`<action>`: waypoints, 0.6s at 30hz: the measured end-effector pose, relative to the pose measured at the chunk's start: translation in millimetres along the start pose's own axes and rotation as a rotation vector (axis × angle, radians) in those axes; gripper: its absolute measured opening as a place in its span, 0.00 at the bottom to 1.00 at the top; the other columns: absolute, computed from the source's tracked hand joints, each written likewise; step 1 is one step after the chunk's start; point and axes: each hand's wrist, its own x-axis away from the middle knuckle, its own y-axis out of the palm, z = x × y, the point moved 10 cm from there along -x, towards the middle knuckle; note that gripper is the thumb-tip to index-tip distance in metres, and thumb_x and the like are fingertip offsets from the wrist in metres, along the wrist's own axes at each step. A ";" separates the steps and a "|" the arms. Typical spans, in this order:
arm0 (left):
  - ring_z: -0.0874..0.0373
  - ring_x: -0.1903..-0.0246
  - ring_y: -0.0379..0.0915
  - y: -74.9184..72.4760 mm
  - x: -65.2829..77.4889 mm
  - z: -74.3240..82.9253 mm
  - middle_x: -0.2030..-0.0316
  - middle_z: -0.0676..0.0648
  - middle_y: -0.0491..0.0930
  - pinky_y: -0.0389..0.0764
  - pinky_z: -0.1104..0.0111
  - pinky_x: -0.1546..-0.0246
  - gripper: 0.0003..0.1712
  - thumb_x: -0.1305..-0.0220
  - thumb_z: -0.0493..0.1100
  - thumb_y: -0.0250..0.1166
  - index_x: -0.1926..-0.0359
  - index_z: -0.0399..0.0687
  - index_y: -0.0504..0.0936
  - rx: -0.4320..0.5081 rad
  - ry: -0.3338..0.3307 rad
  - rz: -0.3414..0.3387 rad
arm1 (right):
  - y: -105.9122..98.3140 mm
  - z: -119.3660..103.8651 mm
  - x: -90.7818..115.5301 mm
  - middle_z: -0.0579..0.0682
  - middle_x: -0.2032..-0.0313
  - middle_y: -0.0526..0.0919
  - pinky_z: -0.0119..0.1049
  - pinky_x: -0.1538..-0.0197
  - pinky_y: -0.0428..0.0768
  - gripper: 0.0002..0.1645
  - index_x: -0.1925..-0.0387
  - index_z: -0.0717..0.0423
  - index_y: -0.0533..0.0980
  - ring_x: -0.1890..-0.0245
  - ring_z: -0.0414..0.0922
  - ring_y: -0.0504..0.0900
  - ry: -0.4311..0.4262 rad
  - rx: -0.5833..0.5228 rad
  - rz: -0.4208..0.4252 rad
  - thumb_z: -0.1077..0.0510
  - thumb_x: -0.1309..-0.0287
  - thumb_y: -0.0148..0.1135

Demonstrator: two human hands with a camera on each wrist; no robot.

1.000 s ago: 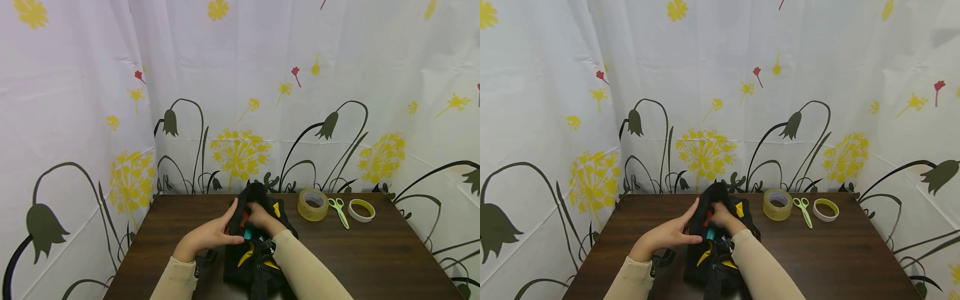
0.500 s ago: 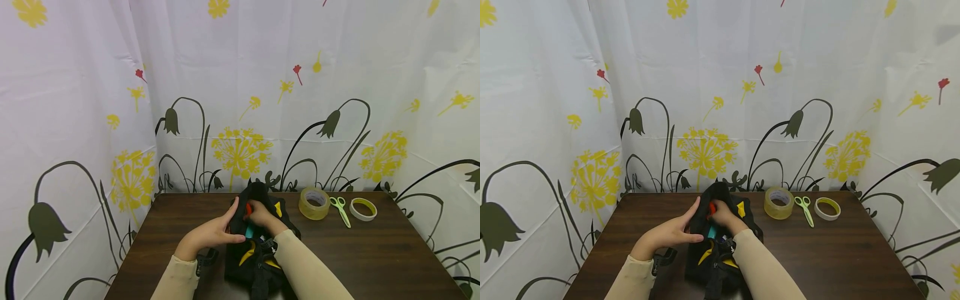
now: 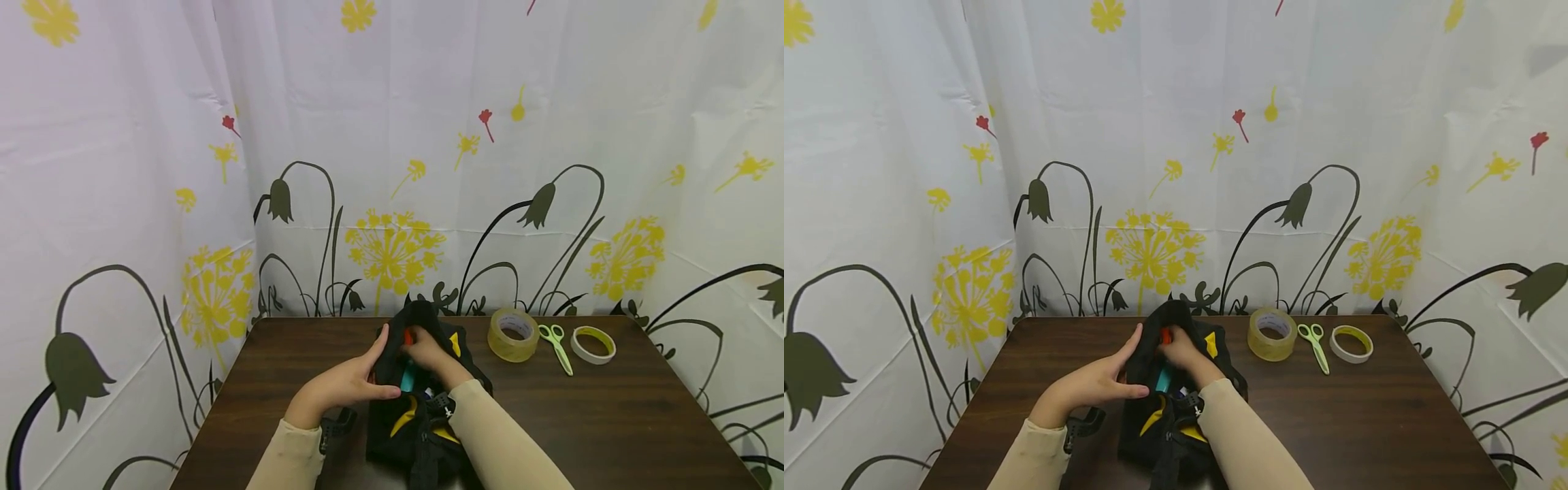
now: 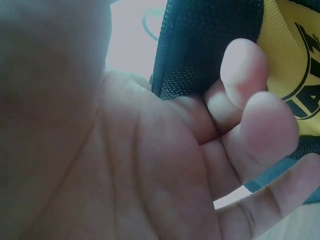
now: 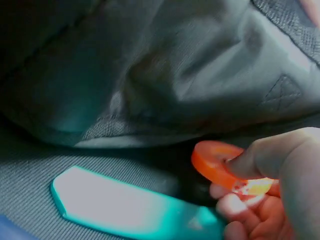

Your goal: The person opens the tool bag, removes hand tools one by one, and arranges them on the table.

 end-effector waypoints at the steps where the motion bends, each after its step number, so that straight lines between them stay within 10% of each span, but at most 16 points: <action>1: 0.51 0.36 0.82 0.5 0.2 0.3 0.14 0.35 0.53 0.77 0.48 0.30 0.72 0.29 0.63 0.74 0.13 0.73 0.23 0.007 0.006 -0.004 | -0.1 -1.0 1.4 0.66 0.34 0.80 0.59 0.34 0.78 0.35 0.25 0.64 0.70 0.44 0.57 0.81 0.001 -0.005 -0.007 0.56 0.27 0.66; 8: 0.58 0.45 0.86 2.8 2.3 1.8 0.24 0.32 0.70 0.82 0.58 0.38 0.73 0.28 0.60 0.74 0.12 0.67 0.22 0.047 0.040 -0.030 | 0.2 -11.4 13.0 0.60 0.55 0.83 0.41 0.63 0.85 0.31 0.29 0.59 0.72 0.69 0.48 0.85 -0.002 -0.045 -0.098 0.61 0.30 0.65; 18: 0.53 0.61 0.82 -1.6 2.4 5.3 0.59 0.46 0.84 0.82 0.63 0.56 0.73 0.30 0.60 0.76 0.12 0.72 0.23 0.060 0.033 -0.023 | -34.2 -63.3 45.5 0.62 0.51 0.87 0.48 0.59 0.91 0.32 0.28 0.58 0.70 0.70 0.49 0.92 -0.040 0.068 -0.036 0.62 0.29 0.67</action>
